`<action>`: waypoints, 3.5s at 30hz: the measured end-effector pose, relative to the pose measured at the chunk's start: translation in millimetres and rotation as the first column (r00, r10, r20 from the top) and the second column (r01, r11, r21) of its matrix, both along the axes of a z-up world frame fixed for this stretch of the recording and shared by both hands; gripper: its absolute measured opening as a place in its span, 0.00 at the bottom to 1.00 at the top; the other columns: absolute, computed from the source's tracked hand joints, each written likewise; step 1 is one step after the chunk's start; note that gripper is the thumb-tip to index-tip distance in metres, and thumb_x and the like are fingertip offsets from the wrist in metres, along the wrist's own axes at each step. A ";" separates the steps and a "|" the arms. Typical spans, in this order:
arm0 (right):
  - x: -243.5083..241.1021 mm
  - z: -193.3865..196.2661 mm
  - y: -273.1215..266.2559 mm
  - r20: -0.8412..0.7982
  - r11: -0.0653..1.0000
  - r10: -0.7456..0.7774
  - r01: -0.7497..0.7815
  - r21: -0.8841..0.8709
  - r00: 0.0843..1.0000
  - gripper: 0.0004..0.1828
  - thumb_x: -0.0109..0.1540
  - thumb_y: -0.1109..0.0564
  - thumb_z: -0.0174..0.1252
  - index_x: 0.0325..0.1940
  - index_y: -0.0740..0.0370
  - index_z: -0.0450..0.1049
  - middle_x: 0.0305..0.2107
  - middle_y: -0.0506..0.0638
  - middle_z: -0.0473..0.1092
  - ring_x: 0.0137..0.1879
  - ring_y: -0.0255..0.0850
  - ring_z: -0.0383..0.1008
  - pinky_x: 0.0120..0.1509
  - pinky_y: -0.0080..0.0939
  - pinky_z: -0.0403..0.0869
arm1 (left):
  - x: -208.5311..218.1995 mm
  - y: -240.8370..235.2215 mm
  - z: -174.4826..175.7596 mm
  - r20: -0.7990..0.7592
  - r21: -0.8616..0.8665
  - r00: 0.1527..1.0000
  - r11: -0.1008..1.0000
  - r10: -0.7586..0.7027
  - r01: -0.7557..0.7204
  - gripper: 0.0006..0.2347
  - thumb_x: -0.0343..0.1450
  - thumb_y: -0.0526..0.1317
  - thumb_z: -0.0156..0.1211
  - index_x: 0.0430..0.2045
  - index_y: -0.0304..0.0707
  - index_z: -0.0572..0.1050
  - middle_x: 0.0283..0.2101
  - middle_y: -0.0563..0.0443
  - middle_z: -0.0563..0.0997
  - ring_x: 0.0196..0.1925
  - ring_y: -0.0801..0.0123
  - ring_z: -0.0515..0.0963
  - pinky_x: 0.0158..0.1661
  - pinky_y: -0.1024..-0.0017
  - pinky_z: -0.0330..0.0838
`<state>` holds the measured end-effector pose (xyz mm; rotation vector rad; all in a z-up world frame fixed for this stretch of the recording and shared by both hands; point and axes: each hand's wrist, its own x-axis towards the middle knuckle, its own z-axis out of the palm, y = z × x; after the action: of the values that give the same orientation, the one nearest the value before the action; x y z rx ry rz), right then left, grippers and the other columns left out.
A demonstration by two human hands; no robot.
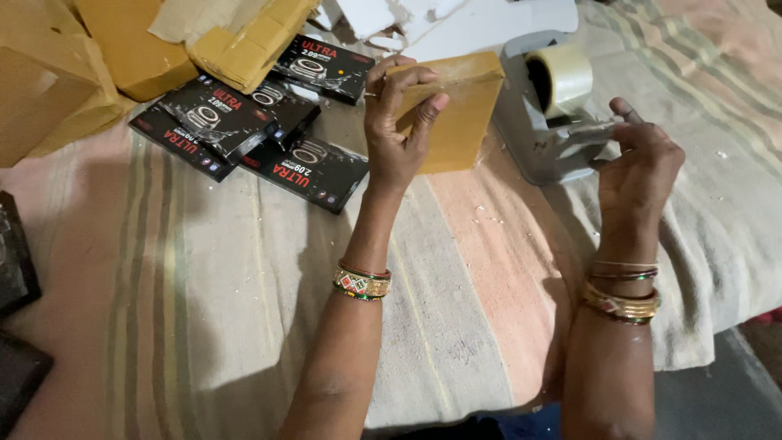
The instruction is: The person places smartwatch boxes into small cardboard shipping boxes, seals them with clear tape, and stacks them. They also open several smartwatch boxes to reveal the watch, strap, and charger inside before repacking them.
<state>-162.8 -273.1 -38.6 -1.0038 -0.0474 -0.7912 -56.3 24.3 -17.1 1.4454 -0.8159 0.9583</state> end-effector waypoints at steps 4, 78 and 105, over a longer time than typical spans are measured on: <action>-14.8 -2.2 19.6 -0.097 0.935 -0.259 0.224 -0.277 0.961 0.04 0.68 0.67 0.63 0.40 0.71 0.75 0.44 0.60 0.75 0.43 0.40 0.75 0.50 0.41 0.75 | 1.1 -1.9 -0.2 -0.069 -0.044 0.994 0.996 -0.079 0.076 0.10 0.75 0.43 0.67 0.46 0.41 0.77 0.52 0.54 0.73 0.59 0.70 0.74 0.57 0.71 0.78; 13.3 133.6 168.3 0.558 -0.292 -0.367 0.477 -0.829 0.744 0.36 0.54 0.51 0.83 0.57 0.62 0.71 0.25 0.46 0.78 0.28 0.36 0.79 0.30 0.33 0.71 | 7.2 8.6 5.0 -0.018 0.013 0.995 0.995 -0.095 0.095 0.12 0.72 0.33 0.67 0.49 0.42 0.76 0.53 0.54 0.78 0.59 0.68 0.75 0.63 0.72 0.74; 40.5 96.2 159.2 0.550 -0.079 -0.092 0.545 -0.835 0.830 0.10 0.65 0.62 0.72 0.49 0.55 0.83 0.54 0.47 0.78 0.67 0.53 0.70 0.71 0.51 0.64 | 8.7 1.8 11.4 -0.091 -0.114 0.995 0.993 -0.031 0.021 0.10 0.85 0.45 0.49 0.53 0.44 0.76 0.50 0.56 0.80 0.52 0.77 0.81 0.54 0.79 0.78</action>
<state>-122.3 -113.9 57.6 -2.3806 -0.8464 -1.4635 -47.6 26.2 -5.7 1.3677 -0.6996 0.8968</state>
